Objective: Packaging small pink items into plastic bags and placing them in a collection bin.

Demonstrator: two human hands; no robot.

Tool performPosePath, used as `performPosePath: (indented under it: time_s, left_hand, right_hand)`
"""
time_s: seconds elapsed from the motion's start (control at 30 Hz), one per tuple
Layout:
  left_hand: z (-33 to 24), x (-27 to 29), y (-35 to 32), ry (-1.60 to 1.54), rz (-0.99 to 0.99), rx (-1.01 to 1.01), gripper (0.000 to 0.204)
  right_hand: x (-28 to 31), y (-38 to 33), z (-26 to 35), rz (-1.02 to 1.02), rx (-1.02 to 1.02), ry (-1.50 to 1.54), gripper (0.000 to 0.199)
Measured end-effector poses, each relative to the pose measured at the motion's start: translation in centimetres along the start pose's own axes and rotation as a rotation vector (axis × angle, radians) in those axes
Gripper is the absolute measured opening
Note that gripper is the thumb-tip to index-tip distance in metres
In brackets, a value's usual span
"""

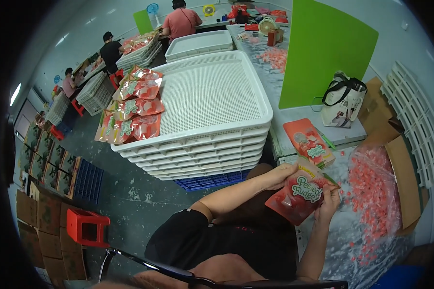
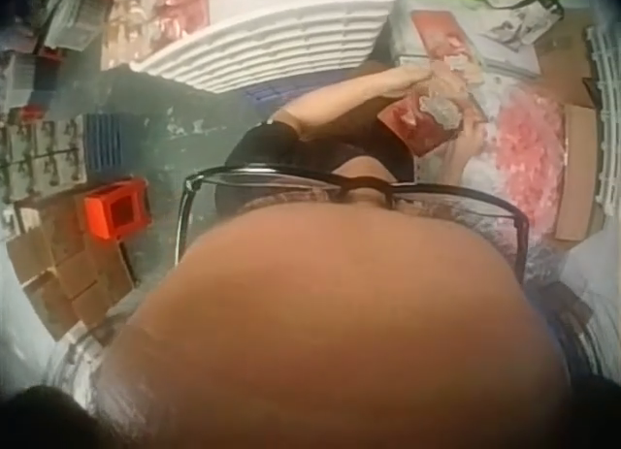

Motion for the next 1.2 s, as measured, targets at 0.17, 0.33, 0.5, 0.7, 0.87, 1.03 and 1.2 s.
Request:
performPosePath:
  time_s: [0.17,0.33,0.5,0.7,0.87,1.03,1.2]
  left_hand:
    - [-0.3,-1.4,-0.8,-0.044,-0.001,0.046,0.057]
    - [-0.1,-0.6,-0.6,0.19,-0.1,-0.069,0.063]
    - [-0.5,-3.7,-1.5,-0.082,0.057,0.042,0.068]
    - [-4.8,-3.4,-2.1,0.153,0.104,-0.158,0.064]
    - [-5.9,-1.4,-2.4,0.313,0.03,-0.315,0.054]
    - [-9.3,-0.2,-4.9,0.232,-0.099,-0.258,0.048]
    - [-10.3,1.4,-6.0,0.272,-0.247,-0.355,0.039]
  right_hand:
    - [0.7,1.9,-0.4,-0.006,0.064,-0.276,0.024]
    - [-10.6,-1.7,4.6,-0.171,0.732,-1.372,0.057]
    - [-14.4,-2.9,2.4,0.143,0.83,-1.477,0.08]
    - [-15.3,-1.4,4.0,0.206,0.694,-1.127,0.088]
    - [-11.7,3.1,6.8,-0.066,0.324,-0.648,0.023]
    - [-11.0,4.1,4.2,0.089,0.137,-0.344,0.014]
    - [-12.6,4.1,3.2,0.177,0.143,-0.305,0.02]
Point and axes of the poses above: each hand's wrist, its own y-axis towards the middle knuckle, its own x-axis out of the back of the hand, z = x × y, the point moved 6 cm from there along y, towards the middle knuckle, and after that the axes turned 6 degrees about -y, right-handed, at the moved point
